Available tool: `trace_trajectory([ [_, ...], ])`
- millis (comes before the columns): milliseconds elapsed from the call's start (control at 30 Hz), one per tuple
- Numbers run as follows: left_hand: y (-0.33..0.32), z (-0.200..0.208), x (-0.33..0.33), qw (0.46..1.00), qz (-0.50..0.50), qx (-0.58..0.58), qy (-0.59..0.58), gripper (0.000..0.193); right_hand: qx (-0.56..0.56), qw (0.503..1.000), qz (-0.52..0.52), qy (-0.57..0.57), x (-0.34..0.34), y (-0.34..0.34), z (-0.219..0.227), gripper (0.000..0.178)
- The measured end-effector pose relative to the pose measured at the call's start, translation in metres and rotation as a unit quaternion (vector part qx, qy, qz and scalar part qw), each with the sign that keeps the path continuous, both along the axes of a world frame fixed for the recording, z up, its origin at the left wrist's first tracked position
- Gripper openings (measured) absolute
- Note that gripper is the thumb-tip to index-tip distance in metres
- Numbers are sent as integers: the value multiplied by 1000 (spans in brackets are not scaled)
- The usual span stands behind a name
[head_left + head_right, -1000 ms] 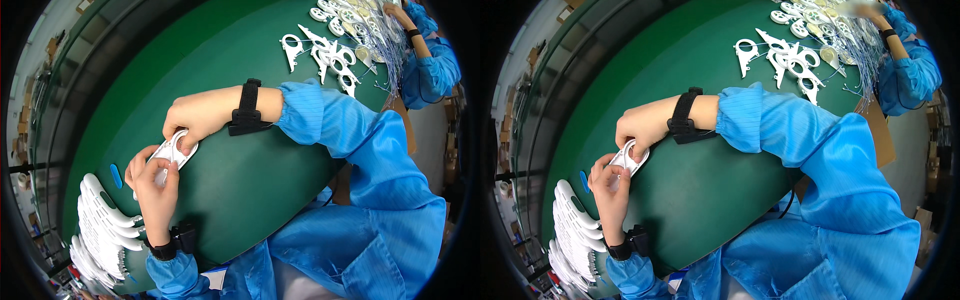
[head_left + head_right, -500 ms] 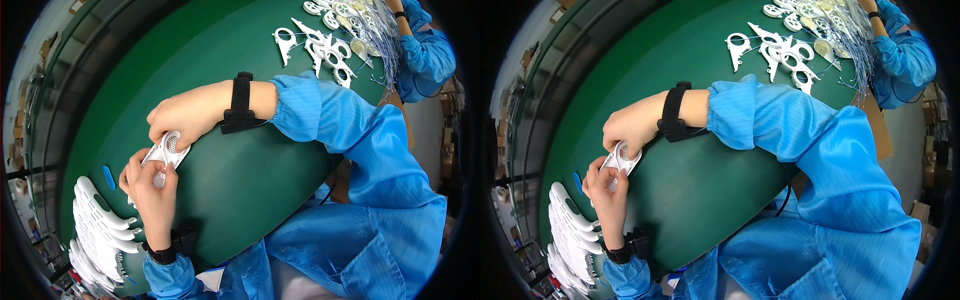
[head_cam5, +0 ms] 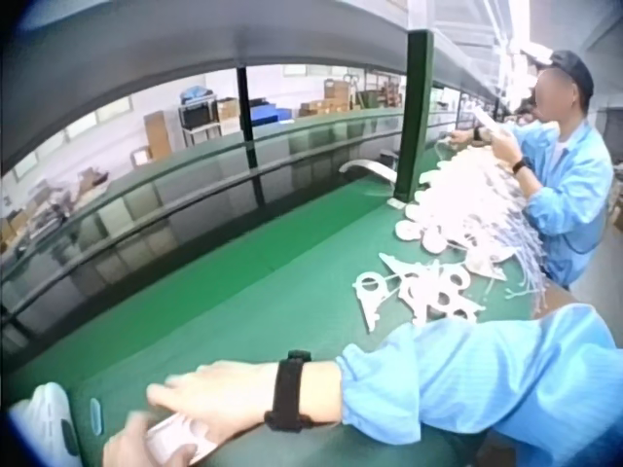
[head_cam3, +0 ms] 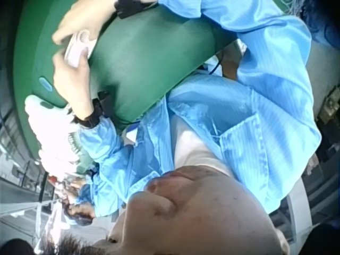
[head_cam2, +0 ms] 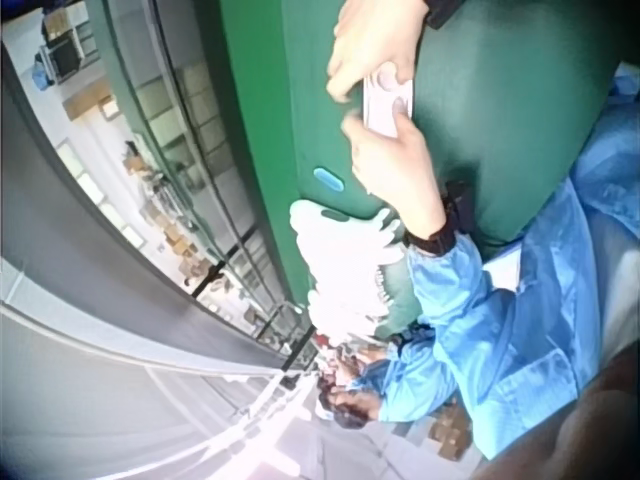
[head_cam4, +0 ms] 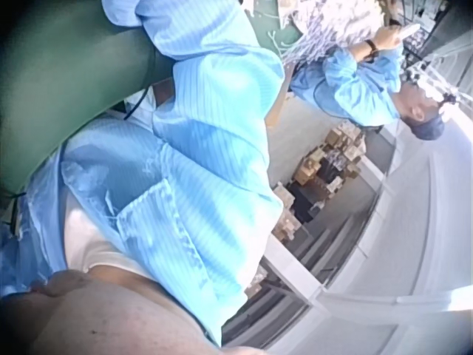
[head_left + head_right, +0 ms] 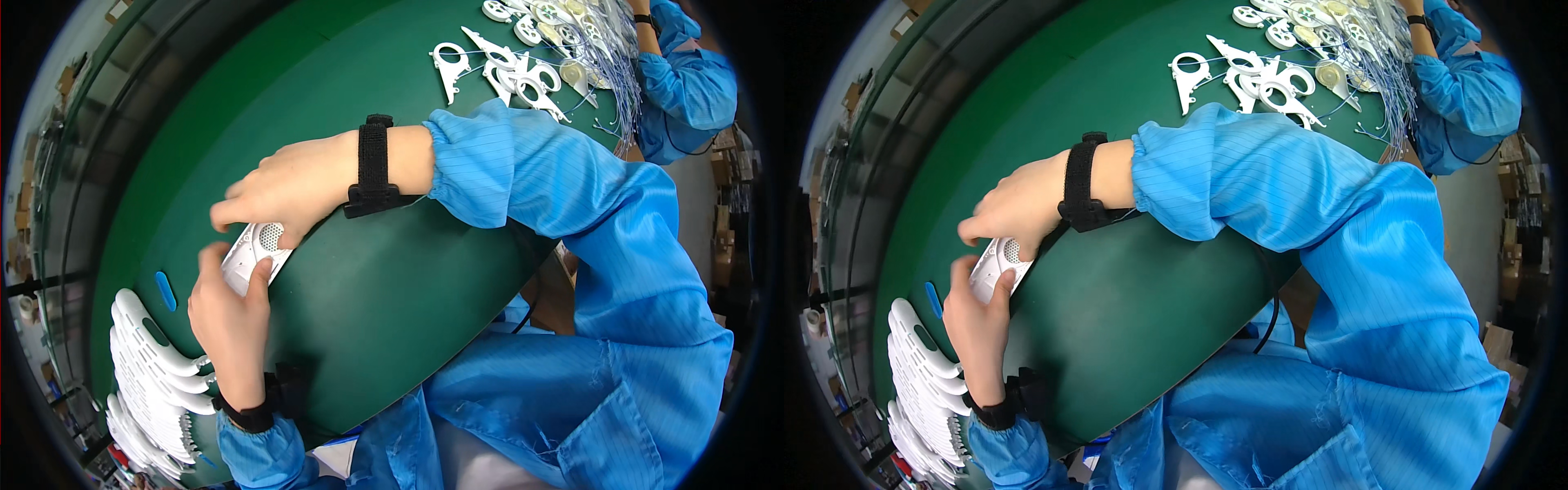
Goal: Assembling white plastic components and housings on a factory assembly line.
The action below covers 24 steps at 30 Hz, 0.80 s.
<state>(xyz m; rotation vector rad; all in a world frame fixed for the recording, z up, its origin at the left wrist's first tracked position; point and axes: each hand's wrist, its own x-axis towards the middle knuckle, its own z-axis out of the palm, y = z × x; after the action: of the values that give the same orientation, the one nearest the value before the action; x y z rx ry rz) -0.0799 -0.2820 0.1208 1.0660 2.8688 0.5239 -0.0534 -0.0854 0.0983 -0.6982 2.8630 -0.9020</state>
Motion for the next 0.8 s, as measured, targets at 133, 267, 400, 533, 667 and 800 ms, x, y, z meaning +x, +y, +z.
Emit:
trace_trajectory([
  [133,4,8,-5,996,15,-76,-45,33,-54,998,-17,-13,-4,2,-12,32],
  [267,3,2,6,997,-12,-77,26,30,-83,993,-44,-74,-14,-2,-3,24],
  [400,-2,-7,10,995,-16,-46,87,27,-28,998,-23,-47,-19,-5,6,24],
  [533,-6,-2,8,995,-20,-54,76,28,-20,999,-26,-26,-16,-8,1,24],
  [667,-6,2,6,995,-34,-76,54,32,-10,999,-31,-11,-12,-9,-4,26],
  [800,-16,7,-12,993,-78,-75,-46,39,1,999,-34,-11,-13,-10,-7,29],
])
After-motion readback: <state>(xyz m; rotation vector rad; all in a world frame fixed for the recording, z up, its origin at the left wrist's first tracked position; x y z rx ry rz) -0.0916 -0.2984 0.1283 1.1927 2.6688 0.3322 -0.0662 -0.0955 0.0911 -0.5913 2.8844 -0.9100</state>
